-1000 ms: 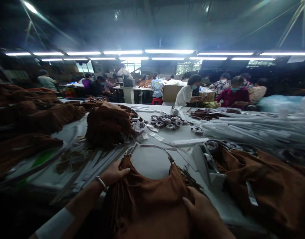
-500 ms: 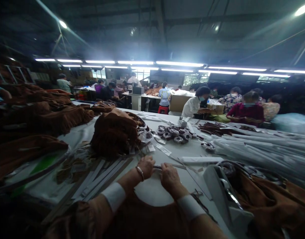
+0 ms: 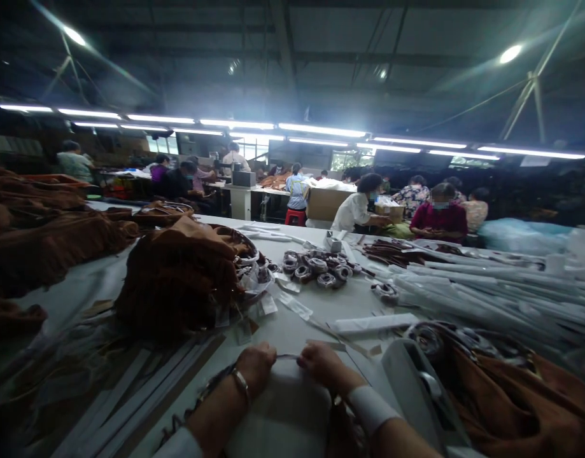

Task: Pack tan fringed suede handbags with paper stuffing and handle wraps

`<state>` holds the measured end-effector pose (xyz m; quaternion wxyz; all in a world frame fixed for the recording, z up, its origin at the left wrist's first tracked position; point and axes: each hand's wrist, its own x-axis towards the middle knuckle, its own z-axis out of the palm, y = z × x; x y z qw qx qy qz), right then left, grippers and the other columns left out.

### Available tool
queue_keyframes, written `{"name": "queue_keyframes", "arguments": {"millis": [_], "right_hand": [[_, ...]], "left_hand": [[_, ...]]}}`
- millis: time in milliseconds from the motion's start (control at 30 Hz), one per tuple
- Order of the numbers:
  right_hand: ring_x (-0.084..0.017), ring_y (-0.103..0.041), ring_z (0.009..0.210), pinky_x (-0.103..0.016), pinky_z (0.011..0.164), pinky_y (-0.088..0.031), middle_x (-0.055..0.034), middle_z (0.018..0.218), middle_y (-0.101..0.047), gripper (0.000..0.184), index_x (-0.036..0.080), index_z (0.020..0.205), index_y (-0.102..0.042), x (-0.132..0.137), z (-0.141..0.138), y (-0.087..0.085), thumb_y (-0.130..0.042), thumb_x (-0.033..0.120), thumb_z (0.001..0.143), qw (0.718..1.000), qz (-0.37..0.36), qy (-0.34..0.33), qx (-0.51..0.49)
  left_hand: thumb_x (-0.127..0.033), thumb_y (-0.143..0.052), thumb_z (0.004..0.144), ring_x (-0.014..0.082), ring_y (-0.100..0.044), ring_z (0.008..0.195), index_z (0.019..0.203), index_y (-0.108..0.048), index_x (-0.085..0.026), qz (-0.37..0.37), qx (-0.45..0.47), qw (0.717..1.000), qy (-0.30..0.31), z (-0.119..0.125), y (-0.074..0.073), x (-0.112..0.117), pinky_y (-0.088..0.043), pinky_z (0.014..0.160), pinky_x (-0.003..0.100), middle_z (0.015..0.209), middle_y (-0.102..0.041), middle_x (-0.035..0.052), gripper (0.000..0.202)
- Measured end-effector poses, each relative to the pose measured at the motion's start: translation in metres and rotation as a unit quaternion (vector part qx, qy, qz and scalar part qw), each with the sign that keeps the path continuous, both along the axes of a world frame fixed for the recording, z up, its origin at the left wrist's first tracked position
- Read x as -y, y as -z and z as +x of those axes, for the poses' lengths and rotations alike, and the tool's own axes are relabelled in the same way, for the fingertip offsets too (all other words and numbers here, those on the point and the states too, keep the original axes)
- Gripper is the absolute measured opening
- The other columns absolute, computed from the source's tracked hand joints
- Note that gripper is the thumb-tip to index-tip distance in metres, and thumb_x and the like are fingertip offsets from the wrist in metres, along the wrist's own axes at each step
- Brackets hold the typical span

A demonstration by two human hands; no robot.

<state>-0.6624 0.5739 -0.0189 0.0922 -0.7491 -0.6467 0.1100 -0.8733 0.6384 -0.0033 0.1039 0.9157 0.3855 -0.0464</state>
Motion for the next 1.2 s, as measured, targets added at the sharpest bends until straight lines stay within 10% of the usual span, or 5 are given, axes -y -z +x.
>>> {"name": "queue_keyframes", "arguments": {"millis": [333, 500, 733, 967, 1200], "right_hand": [[-0.026, -0.032, 0.146, -0.035, 0.116, -0.027, -0.0246, 0.156, -0.035, 0.067, 0.003, 0.150, -0.032, -0.164, 0.118, -0.003, -0.054, 0.025, 0.091, 0.995, 0.029, 0.093, 0.010], [-0.033, -0.038, 0.142, -0.040, 0.113, -0.032, -0.0271, 0.154, -0.035, 0.079, 0.004, 0.151, -0.028, -0.183, 0.127, 0.018, -0.061, 0.033, 0.086, 0.988, -0.001, 0.154, 0.023], [-0.030, -0.069, 0.100, -0.038, 0.085, -0.049, -0.0183, 0.108, -0.070, 0.045, 0.015, 0.119, -0.058, -0.113, 0.087, 0.011, -0.062, 0.029, 0.077, 0.981, 0.006, 0.191, 0.029], [-0.024, -0.069, 0.095, -0.031, 0.081, -0.051, -0.0114, 0.103, -0.074, 0.030, 0.019, 0.104, -0.065, -0.015, 0.045, -0.037, -0.051, 0.038, 0.087, 0.982, 0.139, 0.109, -0.072], [-0.016, -0.058, 0.052, -0.027, 0.048, -0.046, -0.0027, 0.064, -0.068, 0.017, 0.020, 0.076, -0.066, 0.100, -0.048, -0.042, -0.063, 0.036, 0.074, 0.849, 0.105, 0.065, -0.514]], "left_hand": [[-0.006, -0.040, 0.084, 0.0263, -0.066, 0.095, 0.102, -0.063, -0.020, -0.048, 0.021, 0.999, 0.000, 0.008, 0.027, -0.014, -0.052, 0.081, 0.039, 0.103, -0.066, 0.0134, 0.032], [-0.019, -0.050, 0.085, 0.0280, -0.065, 0.096, 0.102, -0.061, -0.022, -0.069, 0.044, 0.997, -0.015, 0.006, 0.028, -0.014, -0.051, 0.083, 0.041, 0.107, -0.065, 0.0118, 0.020], [-0.032, -0.051, 0.091, 0.0248, -0.067, 0.094, 0.098, -0.064, -0.024, -0.047, 0.077, 0.996, -0.004, 0.003, 0.020, -0.013, -0.050, 0.081, 0.036, 0.103, -0.068, 0.0079, 0.017], [-0.023, -0.049, 0.088, 0.0280, -0.069, 0.090, 0.090, -0.072, -0.018, -0.014, 0.059, 0.998, 0.006, 0.004, 0.005, -0.007, -0.051, 0.077, 0.037, 0.099, -0.071, 0.0151, 0.024], [-0.013, -0.053, 0.083, 0.0249, -0.066, 0.086, 0.101, -0.068, -0.010, -0.034, 0.092, 0.995, 0.025, 0.003, -0.050, 0.007, -0.048, 0.072, 0.032, 0.095, -0.071, 0.0171, 0.024]]}}
